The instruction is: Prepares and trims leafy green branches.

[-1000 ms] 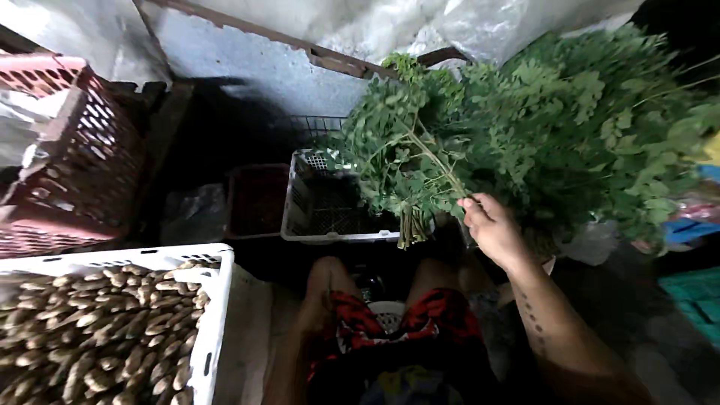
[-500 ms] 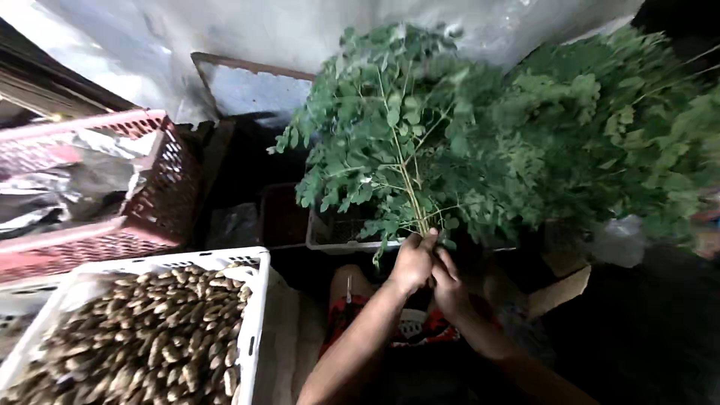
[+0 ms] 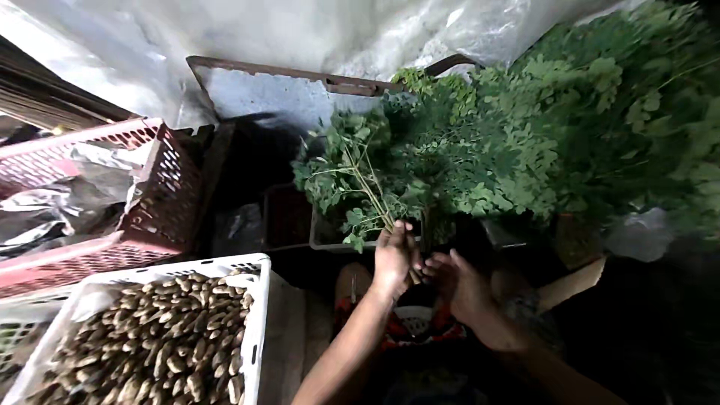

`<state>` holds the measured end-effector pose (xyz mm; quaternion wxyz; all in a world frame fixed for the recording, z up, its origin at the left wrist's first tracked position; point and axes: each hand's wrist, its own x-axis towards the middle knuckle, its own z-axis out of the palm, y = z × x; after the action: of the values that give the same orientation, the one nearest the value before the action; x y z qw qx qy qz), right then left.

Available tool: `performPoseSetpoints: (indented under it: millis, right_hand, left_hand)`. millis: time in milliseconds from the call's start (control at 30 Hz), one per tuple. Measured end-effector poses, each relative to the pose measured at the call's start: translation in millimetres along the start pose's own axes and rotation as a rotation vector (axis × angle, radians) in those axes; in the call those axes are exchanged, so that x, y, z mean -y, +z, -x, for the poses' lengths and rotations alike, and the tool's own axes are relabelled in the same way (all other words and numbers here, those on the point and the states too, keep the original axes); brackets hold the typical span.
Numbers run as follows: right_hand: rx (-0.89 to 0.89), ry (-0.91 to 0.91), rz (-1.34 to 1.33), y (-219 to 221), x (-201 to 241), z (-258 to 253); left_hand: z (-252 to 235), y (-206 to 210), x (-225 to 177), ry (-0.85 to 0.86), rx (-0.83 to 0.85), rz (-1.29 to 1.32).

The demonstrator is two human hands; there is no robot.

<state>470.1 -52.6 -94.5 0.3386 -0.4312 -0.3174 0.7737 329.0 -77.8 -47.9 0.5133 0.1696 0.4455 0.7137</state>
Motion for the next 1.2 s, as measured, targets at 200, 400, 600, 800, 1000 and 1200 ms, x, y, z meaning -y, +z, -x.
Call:
performPoseSetpoints:
  millis: [200, 400, 600, 800, 1000, 1200]
  right_hand:
    - [-0.281, -0.027, -0.157, 32, -13, -23]
    - [0.311, -1.284, 1.496, -12, 52, -15]
    - [0.837, -0.877, 2.173, 17, 135, 7]
    - [0.567, -1.025, 2.003, 7, 149, 39]
    - [0.492, -1.173, 2.035, -4, 126, 46]
    - [0.85, -0.734, 1.984, 16, 122, 39]
  left_hand:
    - [-3, -3, 48, 0.075, -0.181, -0.146]
    - [15, -45, 22, -0.05, 0.094, -1.151]
    - [49, -29, -11, 0.311, 0.468, -1.443]
    - [50, -54, -12, 0.791, 0.075, -1.126]
    - [47, -41, -38, -0.038, 0.14, -0.79]
    - [57, -43, -29, 0.388, 0.146, -1.034]
